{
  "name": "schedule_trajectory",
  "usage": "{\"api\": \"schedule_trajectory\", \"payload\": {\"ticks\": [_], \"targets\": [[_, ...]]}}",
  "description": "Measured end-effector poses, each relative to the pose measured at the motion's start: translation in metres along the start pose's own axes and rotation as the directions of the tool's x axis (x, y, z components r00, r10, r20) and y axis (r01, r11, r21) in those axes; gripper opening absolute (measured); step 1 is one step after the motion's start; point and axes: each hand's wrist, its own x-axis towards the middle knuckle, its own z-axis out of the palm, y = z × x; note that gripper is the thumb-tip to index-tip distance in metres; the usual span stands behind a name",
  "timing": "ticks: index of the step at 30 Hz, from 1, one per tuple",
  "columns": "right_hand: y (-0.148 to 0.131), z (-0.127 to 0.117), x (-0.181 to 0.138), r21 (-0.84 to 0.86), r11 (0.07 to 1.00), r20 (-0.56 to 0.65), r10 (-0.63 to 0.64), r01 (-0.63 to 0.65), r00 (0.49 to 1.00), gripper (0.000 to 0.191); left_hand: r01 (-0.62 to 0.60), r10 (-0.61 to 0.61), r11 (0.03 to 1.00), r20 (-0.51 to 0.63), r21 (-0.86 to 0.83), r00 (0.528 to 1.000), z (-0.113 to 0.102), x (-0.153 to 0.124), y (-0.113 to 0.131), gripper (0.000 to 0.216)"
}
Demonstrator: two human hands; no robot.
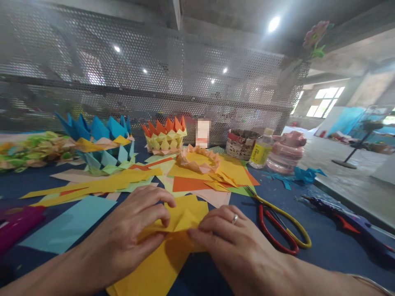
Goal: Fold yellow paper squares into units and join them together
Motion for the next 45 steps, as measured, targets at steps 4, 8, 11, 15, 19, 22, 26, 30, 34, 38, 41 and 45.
{"api": "schedule_trajectory", "payload": {"ticks": [4, 8, 11, 15, 19, 22, 26, 30, 34, 38, 41, 45], "targets": [[0.001, 0.004, -0.001, -0.057, 0.996, -0.19, 0.053, -0.065, 0.98, 0.022, -0.042, 0.043, 0.999, -0.033, 0.001, 0.999, 0.001, 0.002, 0.016, 0.019], [-0.001, 0.009, -0.002, -0.067, 0.997, -0.16, 0.029, -0.04, 0.987, 0.013, -0.176, 0.182, 0.98, -0.063, 0.09, 0.981, 0.01, 0.0, 0.031, 0.03], [-0.004, 0.009, -0.002, -0.071, 0.997, -0.119, 0.007, -0.015, 0.993, 0.005, -0.169, 0.184, 0.978, -0.123, 0.123, 0.975, 0.02, -0.005, 0.035, 0.028], [-0.005, 0.005, -0.002, -0.083, 0.996, -0.058, -0.035, 0.031, 0.998, 0.03, -0.182, 0.193, 0.971, -0.057, 0.155, 0.98, 0.026, -0.014, 0.033, 0.026], [0.003, 0.005, -0.003, -0.059, 0.998, 0.022, 0.001, 0.0, 1.0, 0.03, -0.165, 0.172, 0.976, -0.038, 0.139, 0.984, 0.026, -0.019, 0.033, 0.028], [0.008, 0.006, -0.003, -0.03, 0.999, 0.058, 0.021, -0.019, 0.998, 0.028, -0.135, 0.14, 0.986, -0.036, 0.1, 0.99, 0.027, -0.02, 0.033, 0.027], [0.005, 0.006, -0.001, 0.016, 0.999, 0.084, 0.037, -0.038, 0.996, 0.017, -0.092, 0.093, 0.996, -0.084, 0.011, 0.992, 0.03, -0.019, 0.036, 0.031], [0.002, 0.007, 0.002, 0.07, 0.997, 0.078, 0.012, -0.018, 0.997, 0.019, -0.08, 0.076, 0.997, -0.143, -0.02, 0.987, 0.032, -0.017, 0.041, 0.028], [0.006, 0.007, 0.003, 0.177, 0.984, 0.088, 0.008, -0.023, 0.996, 0.019, -0.089, 0.082, 0.995, -0.176, -0.036, 0.981, 0.037, -0.019, 0.044, 0.027], [0.009, 0.006, 0.002, 0.355, 0.932, 0.086, 0.049, -0.077, 0.995, 0.013, -0.116, 0.109, 0.99, -0.096, -0.074, 0.989, 0.036, -0.024, 0.04, 0.029], [0.008, 0.005, 0.002, 0.436, 0.886, 0.104, 0.126, -0.159, 0.987, 0.019, -0.122, 0.113, 0.989, -0.109, -0.084, 0.988, 0.033, -0.027, 0.037, 0.029], [0.005, 0.006, 0.003, 0.498, 0.823, 0.15, 0.228, -0.273, 0.962, 0.015, -0.08, 0.07, 0.995, -0.141, -0.066, 0.988, 0.033, -0.033, 0.037, 0.015]]}}
